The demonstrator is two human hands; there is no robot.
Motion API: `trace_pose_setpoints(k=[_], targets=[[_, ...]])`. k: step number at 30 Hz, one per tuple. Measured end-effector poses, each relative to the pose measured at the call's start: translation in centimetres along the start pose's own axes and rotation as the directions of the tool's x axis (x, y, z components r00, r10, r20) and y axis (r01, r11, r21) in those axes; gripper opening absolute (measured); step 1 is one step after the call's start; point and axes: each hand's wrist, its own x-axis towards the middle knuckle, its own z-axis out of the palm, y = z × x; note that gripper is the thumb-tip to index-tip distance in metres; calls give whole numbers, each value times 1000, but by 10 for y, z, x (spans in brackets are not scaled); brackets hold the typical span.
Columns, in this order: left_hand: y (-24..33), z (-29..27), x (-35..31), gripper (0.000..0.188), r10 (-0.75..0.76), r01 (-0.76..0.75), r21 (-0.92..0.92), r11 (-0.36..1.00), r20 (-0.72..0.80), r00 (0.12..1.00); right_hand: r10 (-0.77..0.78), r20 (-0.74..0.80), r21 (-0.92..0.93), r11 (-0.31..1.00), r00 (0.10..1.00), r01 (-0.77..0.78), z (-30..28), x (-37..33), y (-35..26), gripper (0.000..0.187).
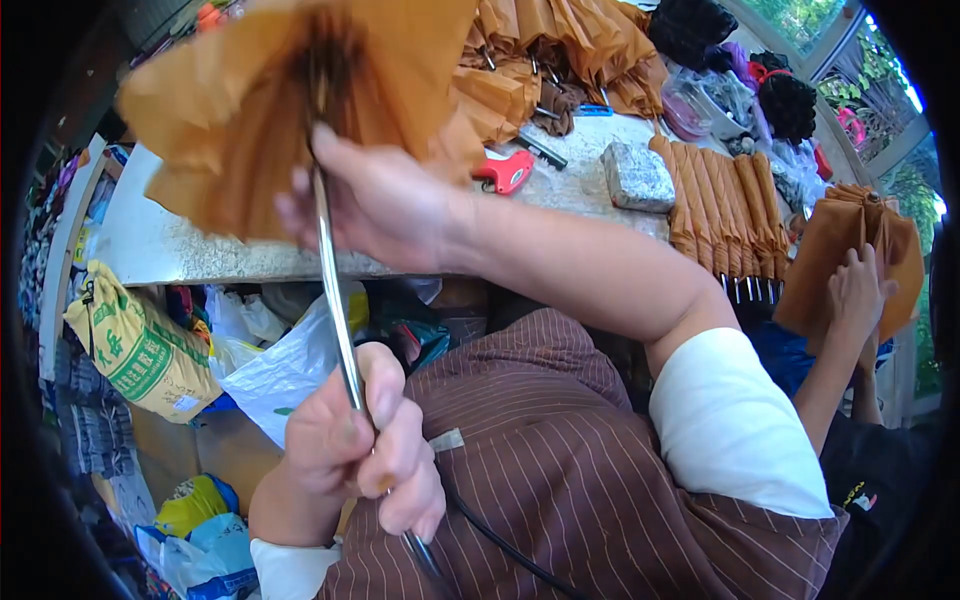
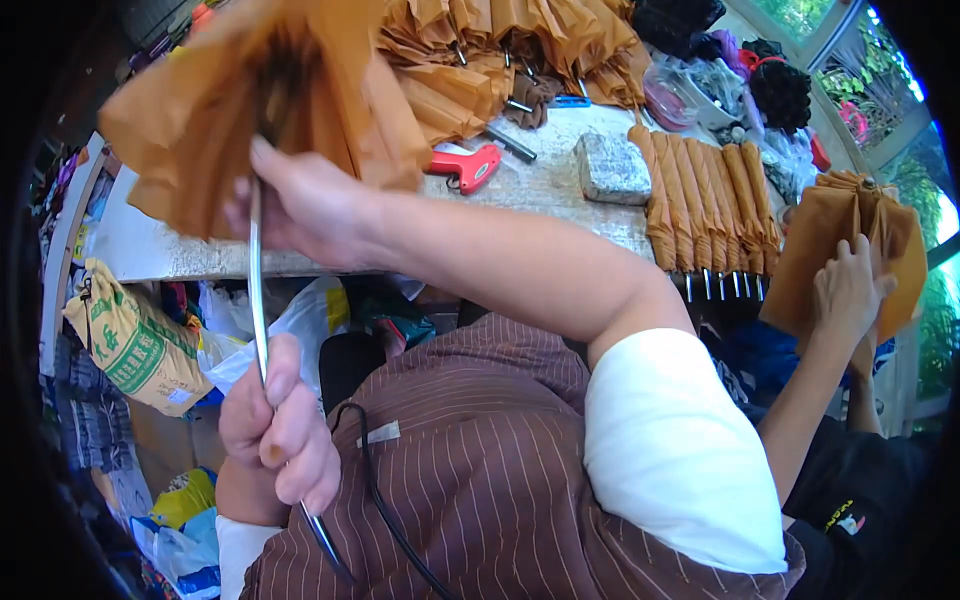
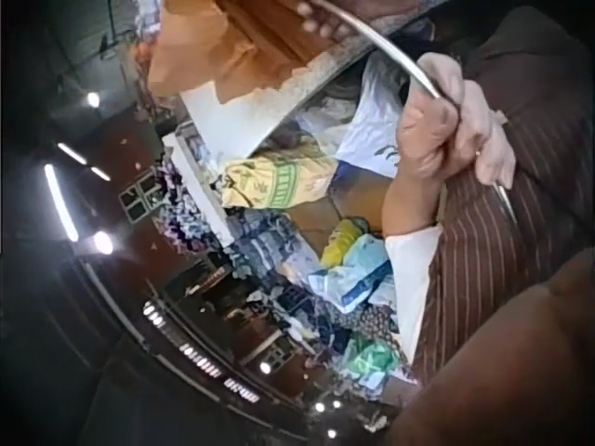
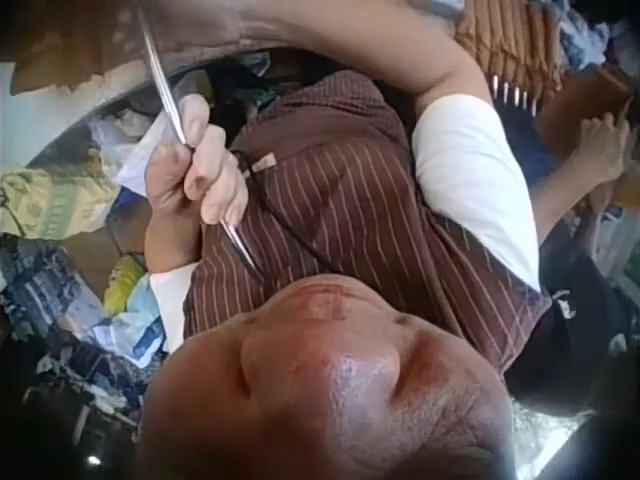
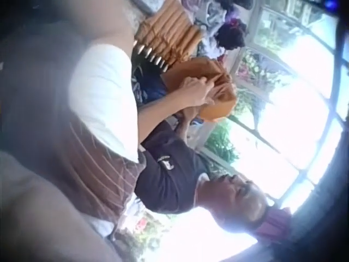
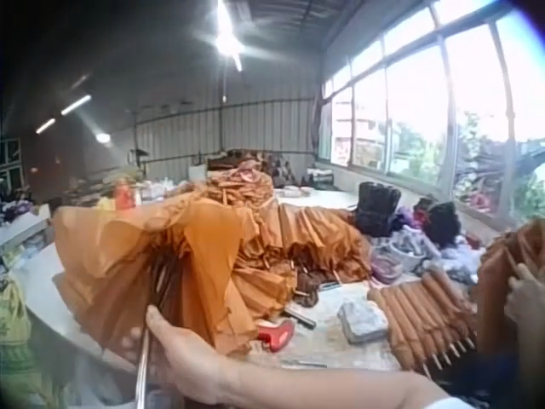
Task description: Trimming excess material and finishing the assembly of umbrellas using hand tools.
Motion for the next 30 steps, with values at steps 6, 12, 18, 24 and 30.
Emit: trace_pose_setpoints(k=[6, 12, 18, 24, 30], targets=[[-9, -66, -22, 29, -112, 114, 166, 980, -20, 993, 339, -212, -915, 259, 916, -308, -106, -84, 11, 31], [16, -117, -5, 41, 0, 117, 406, 906, -276, 961, -414, -71, -804, -515, 907, -298, -206, -156, -7, 25], [6, -129, 45, 36, 338, 14, 615, 788, -452, 825, -464, 104, -685, -675, 880, -275, -244, -153, 1, 27], [3, -128, 98, 22, 270, -65, 458, 887, -397, 877, -511, -374, -926, 156, 774, -345, -240, -153, -6, 35], [13, -132, 103, 28, -49, 25, 275, 961, 80, 996, -203, -492, -315, 948, 847, 44, -198, -166, -3, 45]])
